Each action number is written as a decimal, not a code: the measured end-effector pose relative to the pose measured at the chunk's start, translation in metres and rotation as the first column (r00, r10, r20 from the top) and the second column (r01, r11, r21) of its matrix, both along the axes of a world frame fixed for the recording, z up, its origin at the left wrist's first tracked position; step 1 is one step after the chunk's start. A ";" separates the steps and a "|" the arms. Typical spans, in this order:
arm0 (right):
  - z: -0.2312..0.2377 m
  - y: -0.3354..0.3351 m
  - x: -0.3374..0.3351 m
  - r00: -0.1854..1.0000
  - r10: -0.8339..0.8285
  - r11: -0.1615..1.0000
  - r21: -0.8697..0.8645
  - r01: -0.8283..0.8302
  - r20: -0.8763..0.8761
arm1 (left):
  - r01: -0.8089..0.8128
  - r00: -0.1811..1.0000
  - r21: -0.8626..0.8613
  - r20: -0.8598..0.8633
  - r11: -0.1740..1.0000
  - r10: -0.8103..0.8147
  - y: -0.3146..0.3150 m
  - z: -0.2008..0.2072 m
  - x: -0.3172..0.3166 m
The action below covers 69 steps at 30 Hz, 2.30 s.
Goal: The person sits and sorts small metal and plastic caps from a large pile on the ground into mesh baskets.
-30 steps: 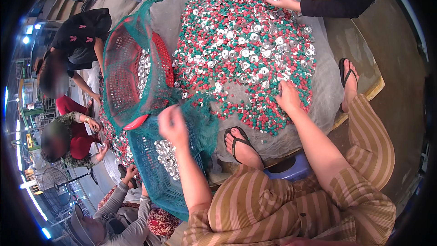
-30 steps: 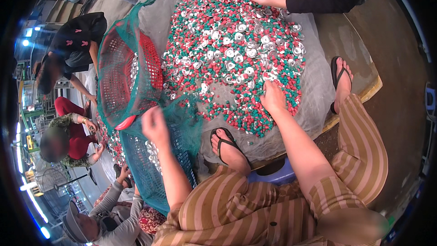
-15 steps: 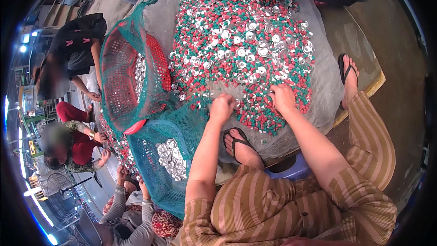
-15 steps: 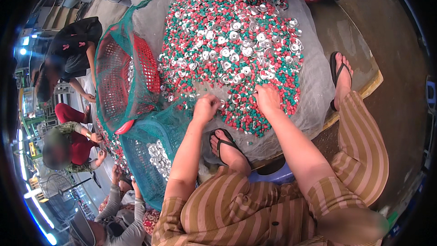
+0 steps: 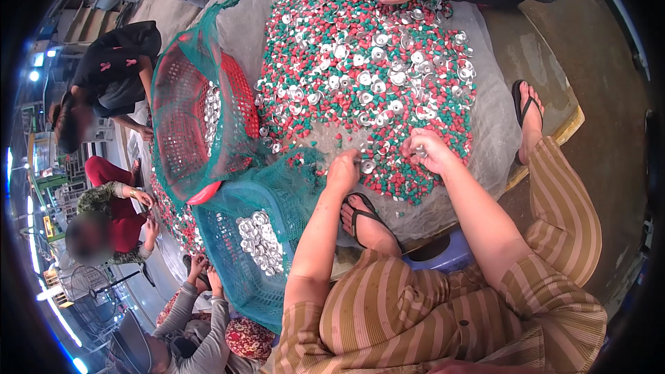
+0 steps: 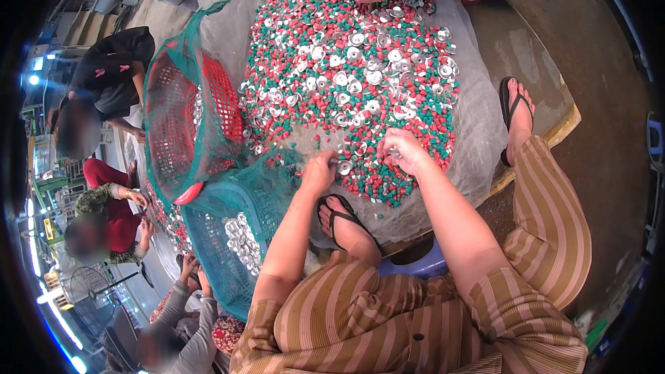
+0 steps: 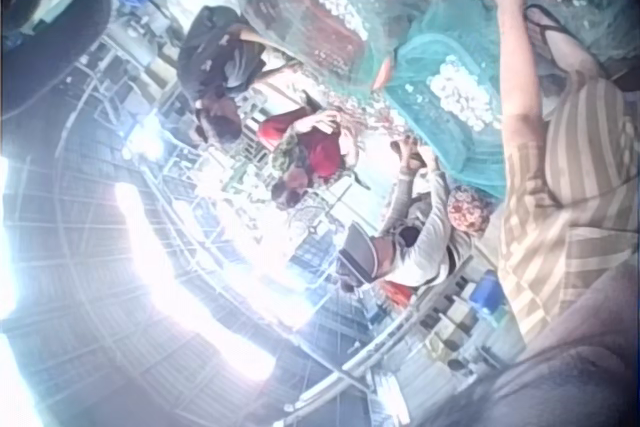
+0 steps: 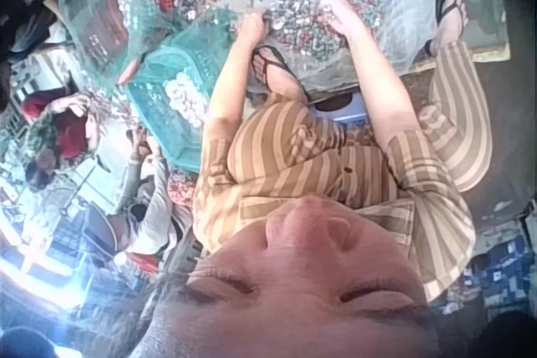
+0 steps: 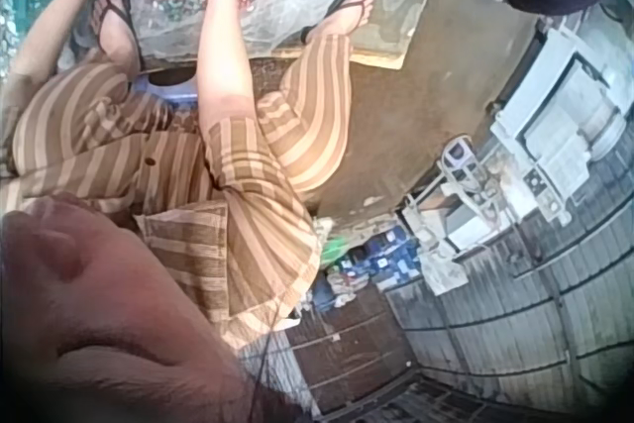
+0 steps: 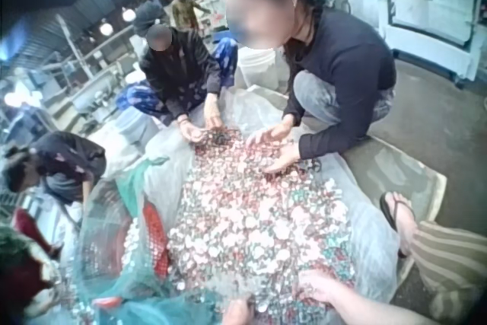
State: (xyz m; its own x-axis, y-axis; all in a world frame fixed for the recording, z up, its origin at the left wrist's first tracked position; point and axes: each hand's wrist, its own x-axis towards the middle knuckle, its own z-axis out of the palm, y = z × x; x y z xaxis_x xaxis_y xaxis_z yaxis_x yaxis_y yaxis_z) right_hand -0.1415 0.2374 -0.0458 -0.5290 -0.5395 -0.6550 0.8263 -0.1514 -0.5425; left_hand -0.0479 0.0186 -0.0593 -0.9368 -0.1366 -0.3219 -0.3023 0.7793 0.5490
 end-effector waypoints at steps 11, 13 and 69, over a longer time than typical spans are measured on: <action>-0.001 -0.035 0.029 0.293 0.895 0.382 0.918 -0.109 -0.337 | 0.043 0.995 0.064 -0.093 0.997 -0.037 0.032 0.012 0.008; 0.001 -0.034 0.029 0.300 0.897 0.365 0.927 -0.086 -0.325 | 0.054 0.995 0.006 -0.083 0.999 -0.054 0.038 0.012 0.009; -0.002 0.034 -0.011 0.888 -0.023 0.784 0.542 0.301 -0.460 | -0.316 0.949 -0.309 -0.091 0.897 0.303 -0.110 -0.013 -0.121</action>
